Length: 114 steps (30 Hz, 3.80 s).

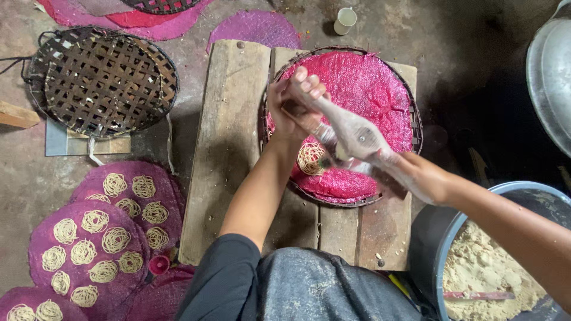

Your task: The person sits on the floor and uses a hand-held wooden dough press to extrude dough into noodle nests onto round pink mats. They load dough from a bucket into the press, squeeze it over the mat, cut the strands, arrange the nests, and cover finished mats with a woven lid.

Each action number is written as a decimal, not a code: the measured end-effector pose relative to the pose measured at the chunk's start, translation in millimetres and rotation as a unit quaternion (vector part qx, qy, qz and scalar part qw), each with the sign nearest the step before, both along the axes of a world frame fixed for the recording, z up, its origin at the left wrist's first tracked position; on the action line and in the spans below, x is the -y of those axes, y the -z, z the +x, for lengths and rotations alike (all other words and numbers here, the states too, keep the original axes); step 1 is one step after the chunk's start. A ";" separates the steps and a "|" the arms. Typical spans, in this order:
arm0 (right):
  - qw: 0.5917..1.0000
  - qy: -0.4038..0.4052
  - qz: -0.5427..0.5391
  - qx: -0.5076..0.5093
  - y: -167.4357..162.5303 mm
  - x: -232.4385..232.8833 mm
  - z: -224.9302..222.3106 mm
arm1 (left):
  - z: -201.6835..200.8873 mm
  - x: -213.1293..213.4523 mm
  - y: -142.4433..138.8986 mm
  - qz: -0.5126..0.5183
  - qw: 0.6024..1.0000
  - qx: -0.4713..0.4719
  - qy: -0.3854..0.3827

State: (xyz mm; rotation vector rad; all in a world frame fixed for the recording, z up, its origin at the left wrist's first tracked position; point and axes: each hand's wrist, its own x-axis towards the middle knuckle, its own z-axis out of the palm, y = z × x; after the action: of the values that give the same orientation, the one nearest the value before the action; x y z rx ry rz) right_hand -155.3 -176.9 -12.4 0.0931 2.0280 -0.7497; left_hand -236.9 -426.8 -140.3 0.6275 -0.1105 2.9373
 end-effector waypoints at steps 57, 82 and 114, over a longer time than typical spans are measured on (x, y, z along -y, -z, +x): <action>0.996 -0.073 -0.002 -0.042 -6.9 53.7 -92.5 | -54.7 46.4 -34.4 -0.013 0.999 0.020 -0.037; 0.980 -0.031 -0.096 -0.174 12.7 35.0 -108.5 | -61.0 57.4 -62.5 -0.412 0.900 0.143 -0.025; 0.786 0.181 -0.524 -0.274 101.0 -47.9 53.7 | 40.6 52.0 17.3 -0.856 0.261 -0.243 -0.375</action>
State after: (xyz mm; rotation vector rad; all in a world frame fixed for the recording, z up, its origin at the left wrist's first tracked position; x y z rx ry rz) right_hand -101.6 -129.1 -113.5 -0.4435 1.8020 -2.2651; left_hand -196.3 -478.8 -157.6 0.8672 3.2258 0.9160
